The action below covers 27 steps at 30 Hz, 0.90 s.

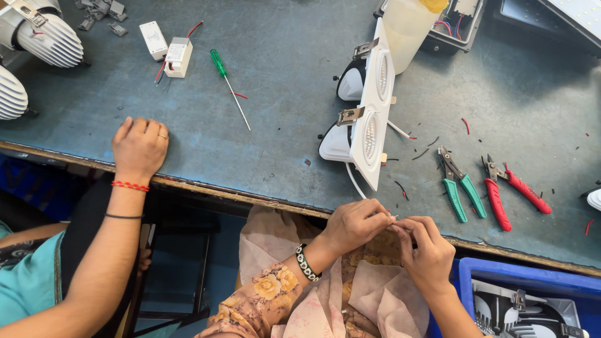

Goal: The person assembles a dual LED light fixture by stripping wires and connecting them to a power driver. They use wire cutters and pliers to prepare the wires and secure the connections on the workbench.

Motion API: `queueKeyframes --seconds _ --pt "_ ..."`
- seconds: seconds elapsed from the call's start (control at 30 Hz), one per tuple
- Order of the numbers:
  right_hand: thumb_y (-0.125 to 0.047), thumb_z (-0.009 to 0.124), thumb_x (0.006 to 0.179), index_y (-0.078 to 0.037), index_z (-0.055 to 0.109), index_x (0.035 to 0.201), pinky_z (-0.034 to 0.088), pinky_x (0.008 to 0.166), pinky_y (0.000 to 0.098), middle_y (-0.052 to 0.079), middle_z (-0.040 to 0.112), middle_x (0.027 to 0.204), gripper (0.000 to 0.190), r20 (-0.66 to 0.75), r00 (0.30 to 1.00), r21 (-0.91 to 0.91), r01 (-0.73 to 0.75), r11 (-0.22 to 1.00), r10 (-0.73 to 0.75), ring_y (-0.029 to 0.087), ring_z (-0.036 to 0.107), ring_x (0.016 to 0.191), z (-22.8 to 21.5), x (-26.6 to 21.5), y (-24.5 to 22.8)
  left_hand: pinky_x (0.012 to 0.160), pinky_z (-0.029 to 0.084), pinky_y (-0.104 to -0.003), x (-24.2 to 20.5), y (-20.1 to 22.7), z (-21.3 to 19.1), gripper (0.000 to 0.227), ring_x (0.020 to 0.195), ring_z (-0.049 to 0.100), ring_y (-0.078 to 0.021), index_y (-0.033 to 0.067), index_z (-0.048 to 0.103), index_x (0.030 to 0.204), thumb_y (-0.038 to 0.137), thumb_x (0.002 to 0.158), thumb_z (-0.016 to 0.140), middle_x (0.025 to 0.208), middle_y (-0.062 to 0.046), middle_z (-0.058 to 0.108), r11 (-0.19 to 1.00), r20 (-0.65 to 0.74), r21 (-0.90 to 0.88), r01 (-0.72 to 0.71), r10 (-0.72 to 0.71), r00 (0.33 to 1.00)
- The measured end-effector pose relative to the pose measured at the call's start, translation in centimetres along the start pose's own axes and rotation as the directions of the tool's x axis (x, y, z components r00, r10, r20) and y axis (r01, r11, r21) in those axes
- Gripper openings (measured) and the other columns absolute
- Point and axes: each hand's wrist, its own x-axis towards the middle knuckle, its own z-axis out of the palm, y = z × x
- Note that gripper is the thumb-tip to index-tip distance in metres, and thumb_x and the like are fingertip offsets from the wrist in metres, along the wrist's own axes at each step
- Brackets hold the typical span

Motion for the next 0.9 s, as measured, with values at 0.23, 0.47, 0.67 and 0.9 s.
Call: queueKeyframes --seconds 0.23,0.47,0.67,0.9 --pt "-0.015 0.072 0.093 -0.003 0.07 0.1 0.053 0.053 0.0259 0.006 0.07 0.081 0.014 0.263 0.814 0.475 -0.576 0.666 0.517 0.013 0.067 0.059 2.0 -2.2 1.3 0.07 0.053 -0.032 -0.1 -0.2 -0.2 0.01 0.083 0.066 -0.0187 0.0138 0.071 0.101 0.014 0.091 0.074 0.094 0.0 0.065 0.991 -0.009 0.094 -0.092 0.093 0.996" --pt "-0.022 0.063 0.097 -0.001 0.068 0.103 0.054 0.054 0.0295 0.005 0.065 0.077 0.022 0.589 0.517 0.643 -0.765 0.027 0.621 0.017 0.066 0.056 4.0 -4.5 3.4 0.077 0.054 -0.032 -0.3 -0.4 -0.5 0.011 0.09 0.064 -0.0178 0.013 0.071 0.102 0.013 0.092 0.071 0.101 0.002 0.065 0.984 0.002 0.08 -0.158 0.158 0.987" --pt "-0.023 0.054 0.104 -0.006 0.063 0.107 0.052 0.062 0.0278 -0.003 0.059 0.073 0.02 0.794 0.492 0.608 -0.63 -0.483 0.359 0.013 0.061 0.064 4.6 -5.3 3.9 0.082 0.056 -0.032 -0.3 -0.4 -0.6 0.014 0.093 0.066 -0.0187 0.0106 0.07 0.104 0.011 0.09 0.072 0.105 0.0 0.065 0.986 -0.019 0.031 -0.166 0.166 0.986" --pt "-0.023 0.041 0.105 -0.012 0.062 0.109 0.045 0.066 0.0295 -0.004 0.052 0.066 0.023 0.836 0.548 0.31 -0.435 -0.845 0.024 0.013 0.053 0.064 4.1 -4.2 2.0 0.08 0.056 -0.033 -0.2 -0.3 -0.6 0.016 0.091 0.066 -0.0194 0.0103 0.071 0.105 0.013 0.089 0.074 0.104 -0.001 0.066 0.986 -0.02 0.028 -0.165 0.165 0.986"
